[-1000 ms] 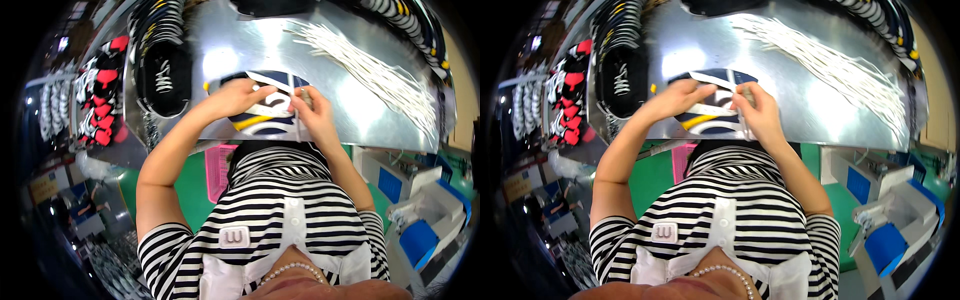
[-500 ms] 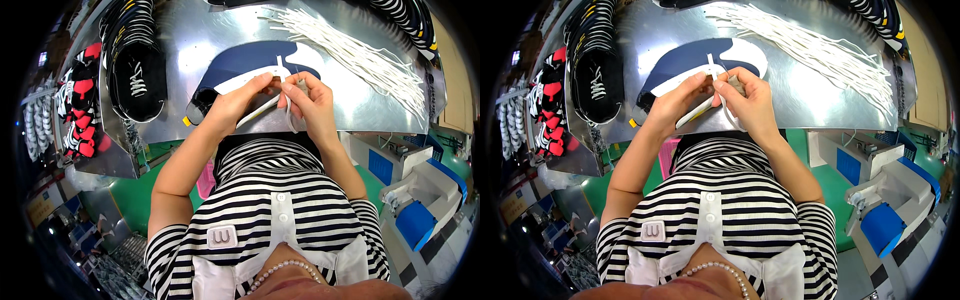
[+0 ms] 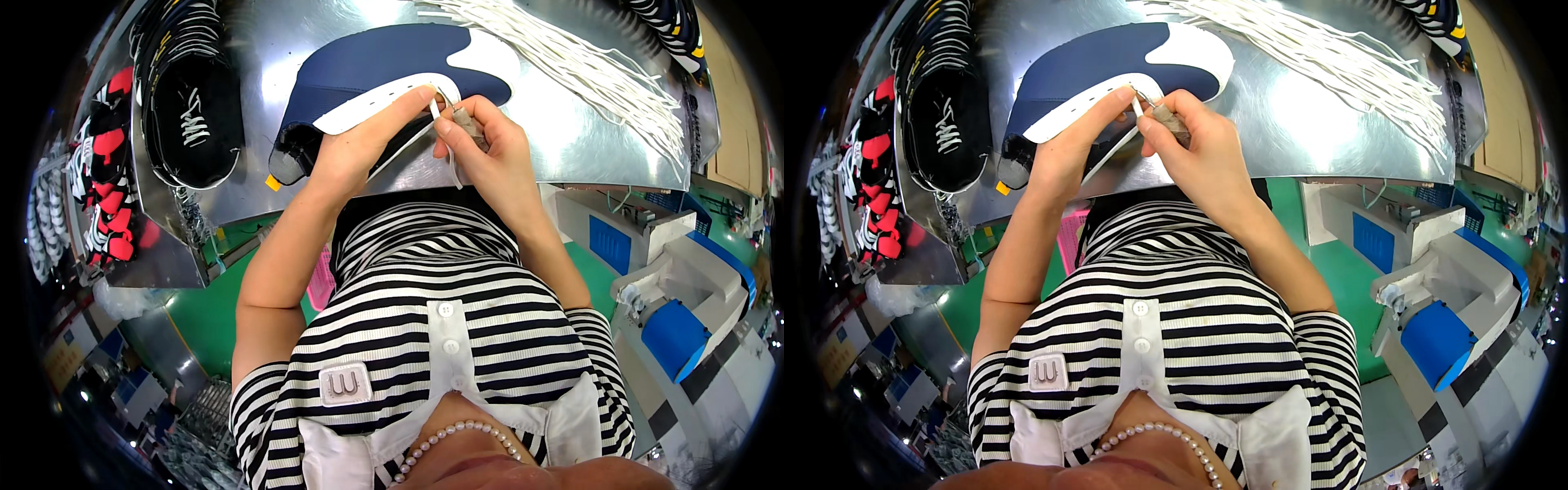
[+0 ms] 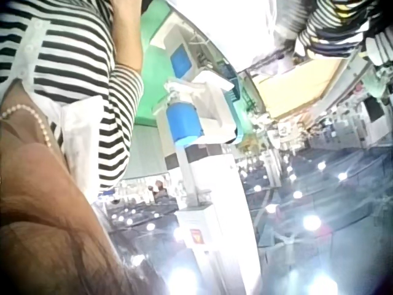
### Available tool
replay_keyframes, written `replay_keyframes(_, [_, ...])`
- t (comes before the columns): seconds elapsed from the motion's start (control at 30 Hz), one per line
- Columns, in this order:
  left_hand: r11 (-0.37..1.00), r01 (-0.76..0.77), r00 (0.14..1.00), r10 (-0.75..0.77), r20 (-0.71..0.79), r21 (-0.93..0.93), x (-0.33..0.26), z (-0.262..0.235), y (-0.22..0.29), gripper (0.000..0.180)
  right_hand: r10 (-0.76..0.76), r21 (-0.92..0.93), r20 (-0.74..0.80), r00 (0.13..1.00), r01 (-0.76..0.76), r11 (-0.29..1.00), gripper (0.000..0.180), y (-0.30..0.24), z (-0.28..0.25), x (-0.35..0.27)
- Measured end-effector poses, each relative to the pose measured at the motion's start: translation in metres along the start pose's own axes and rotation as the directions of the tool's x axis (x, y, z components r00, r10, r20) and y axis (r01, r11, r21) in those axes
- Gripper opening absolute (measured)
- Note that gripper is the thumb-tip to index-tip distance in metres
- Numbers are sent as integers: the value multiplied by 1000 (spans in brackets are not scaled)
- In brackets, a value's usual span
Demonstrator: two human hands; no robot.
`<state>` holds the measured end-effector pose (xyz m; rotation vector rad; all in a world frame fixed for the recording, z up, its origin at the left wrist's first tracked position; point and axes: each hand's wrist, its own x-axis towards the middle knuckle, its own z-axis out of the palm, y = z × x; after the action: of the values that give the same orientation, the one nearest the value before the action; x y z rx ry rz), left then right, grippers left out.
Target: The person laces several blue and white shoe uppers by threading white laces through the eyelets and then stacks the finished uppers before placing them into a pink basket.
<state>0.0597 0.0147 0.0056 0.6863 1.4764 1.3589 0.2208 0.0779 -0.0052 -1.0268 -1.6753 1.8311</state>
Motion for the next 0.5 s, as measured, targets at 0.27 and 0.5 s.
replay_keyframes(0.27, [970, -160, 987, 158, 25, 182, -1, -5, -16, 16, -215, -218, -45, 976, 200, 955, 17, 2, -9, -2])
replay_keyframes(0.5, [856, -331, 936, 350, 25, 398, -2, 2, -23, 18, -267, -373, -46, 963, 232, 898, 14, 7, -11, 3])
